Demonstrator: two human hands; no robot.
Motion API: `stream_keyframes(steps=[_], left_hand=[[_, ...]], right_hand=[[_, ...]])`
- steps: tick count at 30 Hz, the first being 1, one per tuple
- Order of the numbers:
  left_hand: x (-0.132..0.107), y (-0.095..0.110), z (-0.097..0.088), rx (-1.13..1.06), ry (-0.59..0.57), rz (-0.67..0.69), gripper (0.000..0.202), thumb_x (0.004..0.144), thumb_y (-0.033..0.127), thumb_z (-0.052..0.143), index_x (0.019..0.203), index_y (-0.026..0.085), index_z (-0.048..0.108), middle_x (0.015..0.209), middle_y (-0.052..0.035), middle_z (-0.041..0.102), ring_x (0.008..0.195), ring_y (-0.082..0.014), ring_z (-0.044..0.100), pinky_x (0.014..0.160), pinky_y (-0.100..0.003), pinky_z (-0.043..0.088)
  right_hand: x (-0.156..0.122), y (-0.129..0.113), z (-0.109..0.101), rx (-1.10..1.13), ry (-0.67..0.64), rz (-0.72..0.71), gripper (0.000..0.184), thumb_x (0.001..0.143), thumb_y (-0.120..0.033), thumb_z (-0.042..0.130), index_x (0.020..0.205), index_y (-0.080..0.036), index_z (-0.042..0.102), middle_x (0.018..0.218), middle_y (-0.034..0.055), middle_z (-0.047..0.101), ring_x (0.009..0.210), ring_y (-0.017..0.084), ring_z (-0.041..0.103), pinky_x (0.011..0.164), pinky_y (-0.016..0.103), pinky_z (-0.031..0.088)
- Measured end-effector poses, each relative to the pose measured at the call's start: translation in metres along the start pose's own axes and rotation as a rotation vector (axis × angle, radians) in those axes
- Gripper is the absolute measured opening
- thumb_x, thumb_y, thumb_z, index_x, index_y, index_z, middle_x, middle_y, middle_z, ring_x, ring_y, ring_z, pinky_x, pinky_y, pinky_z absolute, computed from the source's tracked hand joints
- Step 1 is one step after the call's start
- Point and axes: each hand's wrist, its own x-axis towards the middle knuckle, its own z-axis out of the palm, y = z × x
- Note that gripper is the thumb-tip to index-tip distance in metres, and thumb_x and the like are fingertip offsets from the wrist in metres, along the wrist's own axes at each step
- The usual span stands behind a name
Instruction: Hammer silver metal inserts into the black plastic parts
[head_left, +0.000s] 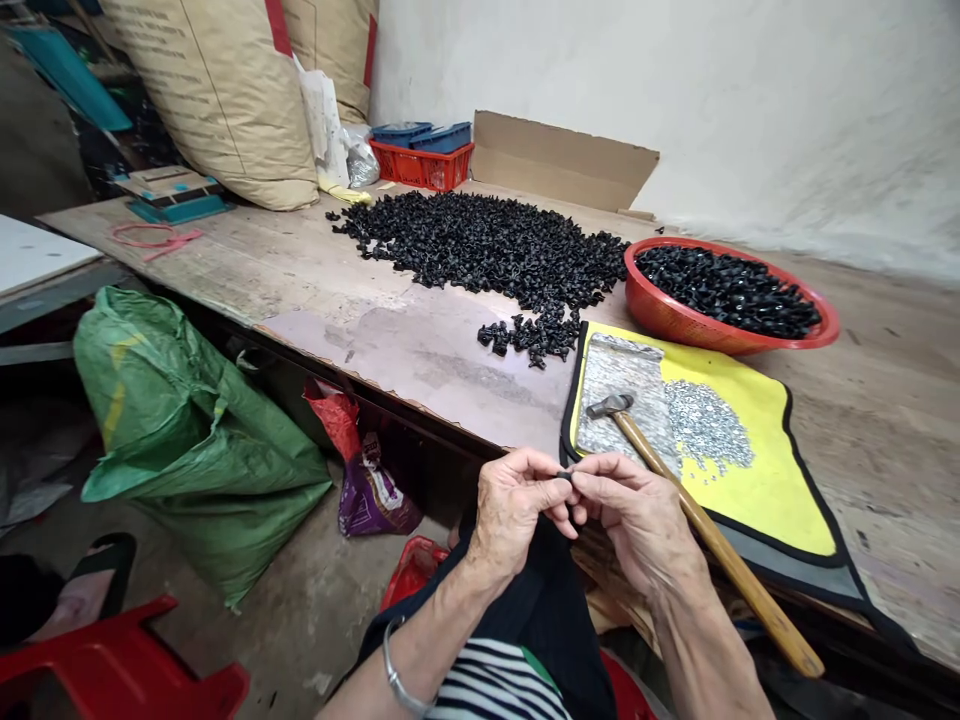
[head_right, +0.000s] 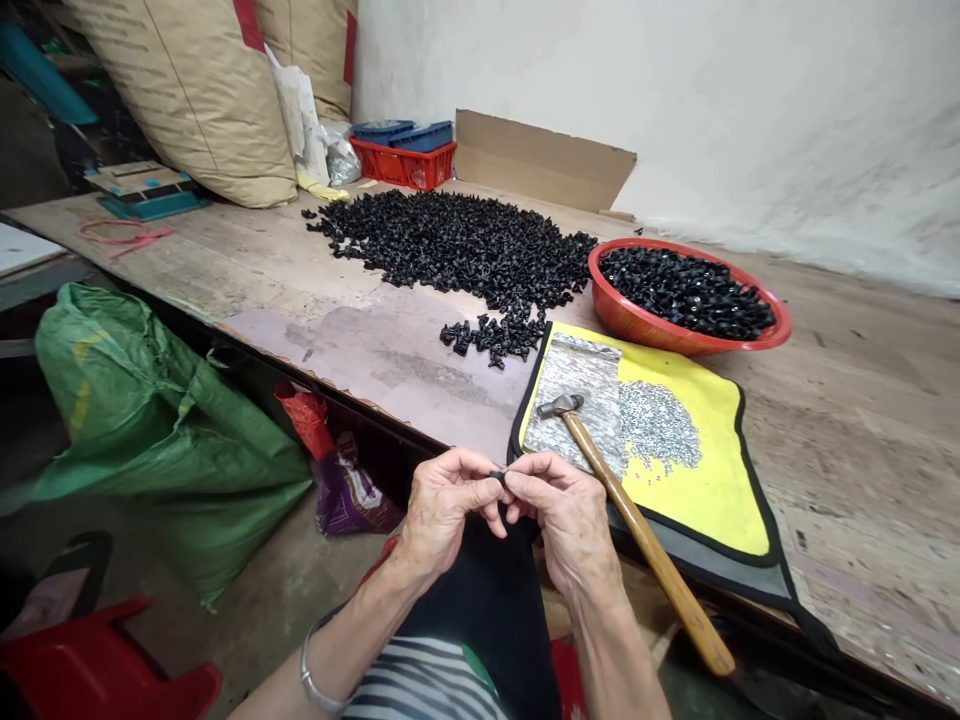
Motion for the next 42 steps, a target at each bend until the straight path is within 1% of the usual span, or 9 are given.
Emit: stream_keyframes(steps=[9, 18, 21, 25, 27, 33, 36, 39, 42], left_hand=[[-0.001, -0.004, -0.001, 0.087, -0.033, -0.006, 0.009, 0.064, 0.017, 0.069, 0.066, 0.011, 0.063, 0.052, -0.0015, 0.062, 0.039, -0.0093, 0.054, 0.036, -0.018, 0.045], [0.011, -0.003, 0.019, 0.07, -0.037, -0.086, 0.016, 0.057, 0.019, 0.07, 0.064, 0.011, 0.058, 0.044, 0.0008, 0.056, 0.033, -0.0084, 0.047, 0.031, -0.021, 0.043], [0.024, 0.002, 0.022, 0.07, -0.072, -0.077, 0.019, 0.056, 0.021, 0.07, 0.065, 0.011, 0.056, 0.046, 0.0021, 0.055, 0.033, -0.007, 0.045, 0.031, -0.02, 0.044], [0.047, 0.01, 0.018, 0.157, -0.08, -0.051, 0.018, 0.056, 0.019, 0.068, 0.065, 0.013, 0.054, 0.045, 0.0041, 0.053, 0.031, -0.0064, 0.044, 0.029, -0.019, 0.042], [0.059, 0.014, 0.017, 0.211, -0.072, -0.058, 0.018, 0.056, 0.019, 0.067, 0.066, 0.014, 0.052, 0.041, 0.0056, 0.051, 0.027, -0.0067, 0.042, 0.026, -0.018, 0.038], [0.084, 0.013, 0.023, 0.34, -0.053, -0.054, 0.012, 0.059, 0.014, 0.061, 0.064, 0.015, 0.05, 0.035, 0.0071, 0.047, 0.022, -0.0073, 0.039, 0.024, -0.016, 0.033], [0.091, 0.007, 0.024, 0.397, -0.048, -0.037, 0.009, 0.06, 0.01, 0.056, 0.062, 0.015, 0.049, 0.034, 0.0075, 0.045, 0.022, -0.0074, 0.039, 0.024, -0.015, 0.032], [0.094, 0.005, 0.023, 0.439, -0.055, -0.026, 0.009, 0.061, 0.008, 0.053, 0.062, 0.015, 0.049, 0.034, 0.0079, 0.044, 0.023, -0.0073, 0.04, 0.025, -0.015, 0.032], [0.094, 0.005, 0.022, 0.446, -0.058, -0.028, 0.01, 0.062, 0.006, 0.052, 0.062, 0.015, 0.049, 0.037, 0.0073, 0.046, 0.025, -0.0074, 0.041, 0.026, -0.016, 0.034]], right_hand=[[-0.008, 0.007, 0.003, 0.083, 0.159, -0.068, 0.017, 0.05, -0.02, 0.078, 0.058, -0.013, 0.064, 0.047, 0.0004, 0.058, 0.039, 0.012, 0.053, 0.039, 0.023, 0.044], [-0.008, 0.007, -0.01, 0.011, 0.216, -0.173, 0.022, 0.056, -0.028, 0.077, 0.067, -0.014, 0.064, 0.057, 0.0013, 0.061, 0.047, 0.013, 0.056, 0.046, 0.027, 0.048], [-0.011, -0.012, -0.024, -0.291, 0.314, -0.245, 0.029, 0.061, -0.04, 0.072, 0.077, -0.016, 0.065, 0.061, 0.0019, 0.063, 0.05, 0.015, 0.057, 0.051, 0.029, 0.048], [-0.011, -0.026, -0.053, -1.1, 0.488, -0.581, 0.029, 0.07, -0.047, 0.058, 0.079, -0.02, 0.064, 0.077, 0.0074, 0.065, 0.066, 0.021, 0.06, 0.058, 0.032, 0.043], [-0.008, -0.026, -0.065, -1.441, 0.459, -0.641, 0.025, 0.073, -0.045, 0.054, 0.074, -0.021, 0.06, 0.076, 0.0083, 0.064, 0.07, 0.023, 0.059, 0.057, 0.032, 0.04], [0.003, -0.027, -0.073, -1.65, 0.307, -0.372, 0.01, 0.073, -0.03, 0.049, 0.067, -0.024, 0.045, 0.059, 0.0022, 0.061, 0.059, 0.021, 0.059, 0.054, 0.03, 0.036], [0.004, -0.033, -0.073, -1.703, 0.274, -0.349, 0.01, 0.073, -0.033, 0.049, 0.07, -0.023, 0.046, 0.059, 0.0033, 0.061, 0.06, 0.022, 0.059, 0.054, 0.03, 0.035], [0.005, -0.037, -0.077, -1.692, 0.189, -0.346, 0.012, 0.072, -0.034, 0.049, 0.068, -0.023, 0.047, 0.061, 0.0034, 0.061, 0.061, 0.021, 0.058, 0.055, 0.029, 0.034], [0.006, -0.039, -0.078, -1.558, 0.173, -0.164, 0.017, 0.071, -0.03, 0.051, 0.057, -0.022, 0.043, 0.056, 0.0019, 0.056, 0.058, 0.017, 0.054, 0.054, 0.028, 0.034]])
